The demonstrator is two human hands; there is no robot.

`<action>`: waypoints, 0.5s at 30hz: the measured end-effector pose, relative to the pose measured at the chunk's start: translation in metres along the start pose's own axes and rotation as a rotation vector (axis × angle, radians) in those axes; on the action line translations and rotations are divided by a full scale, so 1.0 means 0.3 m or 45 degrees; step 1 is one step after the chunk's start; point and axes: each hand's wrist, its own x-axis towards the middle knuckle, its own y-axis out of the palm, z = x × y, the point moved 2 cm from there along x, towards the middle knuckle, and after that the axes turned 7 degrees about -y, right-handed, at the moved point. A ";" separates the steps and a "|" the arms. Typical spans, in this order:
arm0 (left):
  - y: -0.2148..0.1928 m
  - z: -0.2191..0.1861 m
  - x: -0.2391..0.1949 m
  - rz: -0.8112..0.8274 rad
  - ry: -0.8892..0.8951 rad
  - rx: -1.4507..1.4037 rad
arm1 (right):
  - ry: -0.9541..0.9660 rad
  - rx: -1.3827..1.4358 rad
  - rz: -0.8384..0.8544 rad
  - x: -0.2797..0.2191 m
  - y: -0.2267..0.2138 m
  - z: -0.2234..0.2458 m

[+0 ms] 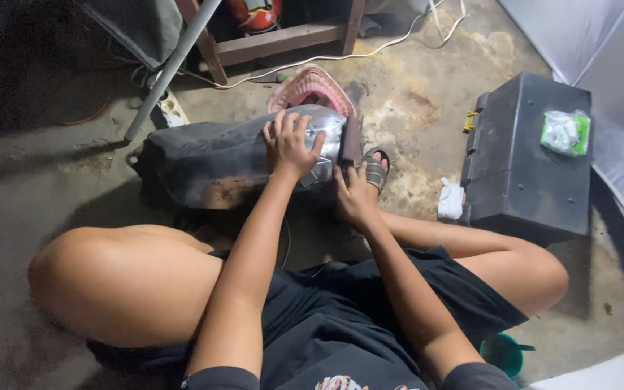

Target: The person sits on the floor and uses a sanding block to smooth the surface of a large, dark metal object. They hold the object steady with one hand while rubbing the sanding block back and forth across a specific area.

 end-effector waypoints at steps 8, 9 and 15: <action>-0.002 0.000 -0.006 0.017 0.007 -0.031 | 0.039 0.086 -0.021 0.059 0.028 -0.069; -0.006 0.001 -0.010 0.031 0.003 -0.009 | -0.433 -0.263 -0.154 0.036 0.047 -0.078; 0.004 -0.001 -0.005 0.071 -0.004 -0.003 | 0.025 0.028 0.093 0.004 0.022 -0.008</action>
